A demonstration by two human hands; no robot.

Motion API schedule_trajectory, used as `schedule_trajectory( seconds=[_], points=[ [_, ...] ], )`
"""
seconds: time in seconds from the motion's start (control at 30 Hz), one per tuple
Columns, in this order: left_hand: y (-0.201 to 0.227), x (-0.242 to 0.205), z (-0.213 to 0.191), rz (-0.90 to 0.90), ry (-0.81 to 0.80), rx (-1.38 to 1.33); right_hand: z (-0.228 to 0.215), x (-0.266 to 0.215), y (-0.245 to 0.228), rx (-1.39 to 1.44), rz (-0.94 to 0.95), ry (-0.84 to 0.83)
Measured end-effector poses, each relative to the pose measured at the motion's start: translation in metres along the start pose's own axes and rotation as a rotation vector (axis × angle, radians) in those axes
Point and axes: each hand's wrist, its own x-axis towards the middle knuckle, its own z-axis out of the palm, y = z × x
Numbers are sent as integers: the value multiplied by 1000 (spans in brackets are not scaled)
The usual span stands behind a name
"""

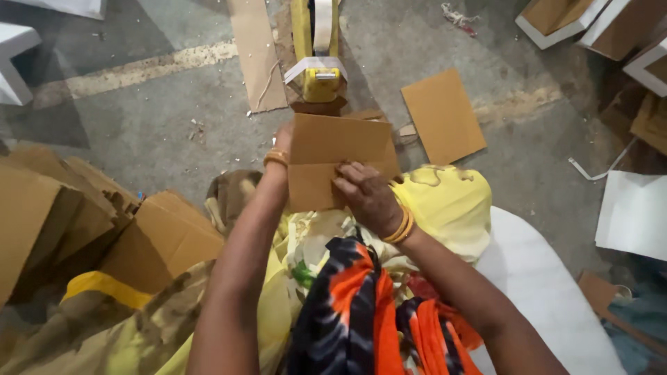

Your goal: The person assembles small cardboard boxes by folding brown cardboard sheets and inserting white foam inserts. They use a tape dispenser to seal the boxes and place the finished units aside.

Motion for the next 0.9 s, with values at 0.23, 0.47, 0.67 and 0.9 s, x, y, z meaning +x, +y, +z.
schedule_trajectory(
  seconds=[0.23,0.47,0.67,0.9],
  points=[
    [6,13,-40,-102,-316,-92,13,-10,7,-109,110,-80],
    [6,22,-64,-113,-480,-256,24,-15,13,-216,39,-180],
    [-2,26,-56,-148,-521,-279,25,-9,8,-294,38,-162],
    [-10,25,-55,-131,-532,-259,12,-9,4,-312,88,-105]
  ],
)
